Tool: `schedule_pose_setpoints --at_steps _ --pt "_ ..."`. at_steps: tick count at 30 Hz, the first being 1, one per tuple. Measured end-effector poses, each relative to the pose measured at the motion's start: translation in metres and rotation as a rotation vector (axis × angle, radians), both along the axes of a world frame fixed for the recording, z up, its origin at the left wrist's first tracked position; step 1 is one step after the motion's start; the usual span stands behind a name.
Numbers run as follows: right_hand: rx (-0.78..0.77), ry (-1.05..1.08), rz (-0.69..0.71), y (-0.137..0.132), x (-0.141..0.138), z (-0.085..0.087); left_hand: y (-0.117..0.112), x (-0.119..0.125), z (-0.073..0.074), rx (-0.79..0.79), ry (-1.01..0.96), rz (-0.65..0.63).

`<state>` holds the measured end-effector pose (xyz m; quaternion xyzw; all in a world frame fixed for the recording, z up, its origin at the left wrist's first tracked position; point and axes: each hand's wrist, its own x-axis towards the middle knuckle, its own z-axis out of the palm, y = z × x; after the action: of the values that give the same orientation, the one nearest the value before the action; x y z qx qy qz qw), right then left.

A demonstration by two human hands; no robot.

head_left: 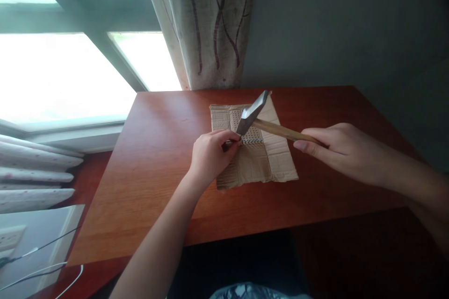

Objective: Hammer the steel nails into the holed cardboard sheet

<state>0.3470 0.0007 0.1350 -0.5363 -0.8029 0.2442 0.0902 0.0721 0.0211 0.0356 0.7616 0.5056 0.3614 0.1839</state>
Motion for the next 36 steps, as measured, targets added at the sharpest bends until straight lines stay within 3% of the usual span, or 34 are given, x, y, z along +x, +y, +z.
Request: schedule_pose_setpoints --at_steps 5,14,22,30,36 --pt "0.047 0.016 -0.033 -0.0015 0.0024 0.0006 0.0004 -0.0003 -0.0012 -0.007 -0.009 -0.005" --pt "-0.040 -0.003 -0.033 -0.0039 0.0005 -0.0078 -0.0001 -0.0020 0.0005 -0.008 -0.010 -0.017" --pt "-0.039 -0.012 -0.035 -0.0037 0.0002 -0.0045 0.0002 -0.0020 0.0009 0.087 0.084 -0.003" --pt "0.011 -0.067 -0.072 -0.0080 -0.0027 0.0008 0.0047 -0.0046 -0.0031 0.056 0.061 -0.056" --pt "-0.064 -0.077 -0.032 -0.0065 -0.0050 -0.0005 0.0046 -0.0039 -0.0021 0.067 0.050 -0.057"
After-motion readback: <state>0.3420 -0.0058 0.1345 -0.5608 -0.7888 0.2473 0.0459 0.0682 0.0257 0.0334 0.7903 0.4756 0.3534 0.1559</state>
